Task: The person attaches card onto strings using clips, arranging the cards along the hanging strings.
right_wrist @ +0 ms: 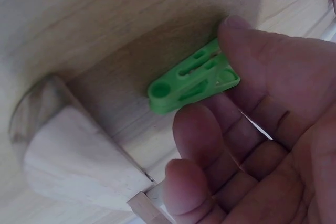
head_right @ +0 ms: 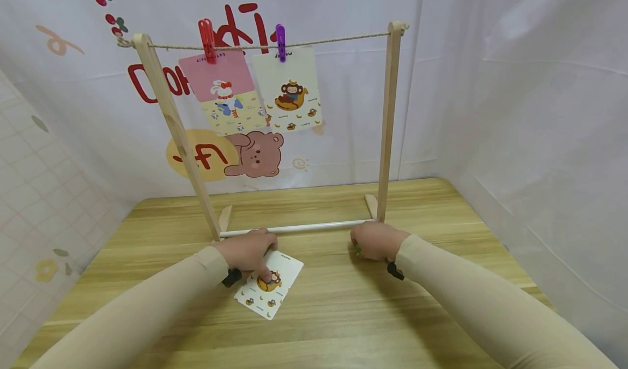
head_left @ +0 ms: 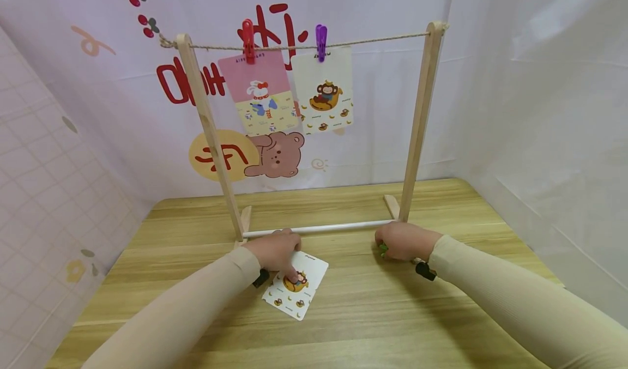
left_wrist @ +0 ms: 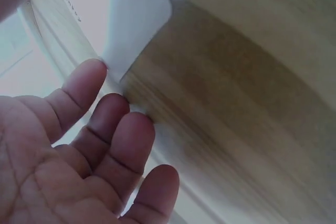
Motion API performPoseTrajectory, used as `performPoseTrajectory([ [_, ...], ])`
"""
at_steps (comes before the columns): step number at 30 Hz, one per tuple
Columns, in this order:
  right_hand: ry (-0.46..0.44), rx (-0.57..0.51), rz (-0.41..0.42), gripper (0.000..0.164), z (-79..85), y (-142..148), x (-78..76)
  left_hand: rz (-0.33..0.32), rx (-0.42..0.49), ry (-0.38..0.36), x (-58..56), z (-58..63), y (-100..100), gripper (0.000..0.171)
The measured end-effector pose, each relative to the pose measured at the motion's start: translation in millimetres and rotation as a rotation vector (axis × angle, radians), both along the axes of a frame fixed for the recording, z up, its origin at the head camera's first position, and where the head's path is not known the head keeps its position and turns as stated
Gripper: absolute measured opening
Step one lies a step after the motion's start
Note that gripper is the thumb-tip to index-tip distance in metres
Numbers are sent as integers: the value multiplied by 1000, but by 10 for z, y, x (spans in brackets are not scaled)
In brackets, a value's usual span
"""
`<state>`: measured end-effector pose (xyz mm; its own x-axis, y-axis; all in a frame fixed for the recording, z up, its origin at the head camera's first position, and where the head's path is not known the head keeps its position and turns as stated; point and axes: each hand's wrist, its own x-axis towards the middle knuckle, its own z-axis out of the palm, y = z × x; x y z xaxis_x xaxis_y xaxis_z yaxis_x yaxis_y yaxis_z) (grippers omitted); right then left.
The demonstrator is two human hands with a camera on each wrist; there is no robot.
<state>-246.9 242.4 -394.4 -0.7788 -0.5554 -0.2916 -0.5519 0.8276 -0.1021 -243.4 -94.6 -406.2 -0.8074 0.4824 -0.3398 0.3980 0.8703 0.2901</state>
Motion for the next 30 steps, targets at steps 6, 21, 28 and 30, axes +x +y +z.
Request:
performPoseTrajectory([
  [6,1,-2,-3,18,7,-5,9,28,42,-38,-17,22,-1,52],
  [21,-17,-9,-16,18,41,-12,30,31,3,-54,-33,49,21,66],
  [28,-34,-13,-29,19,53,-5,48,45,37,-85,-43,62,16,56],
  [30,-34,-12,-31,19,58,-7,49,51,49,-89,-50,64,10,55],
])
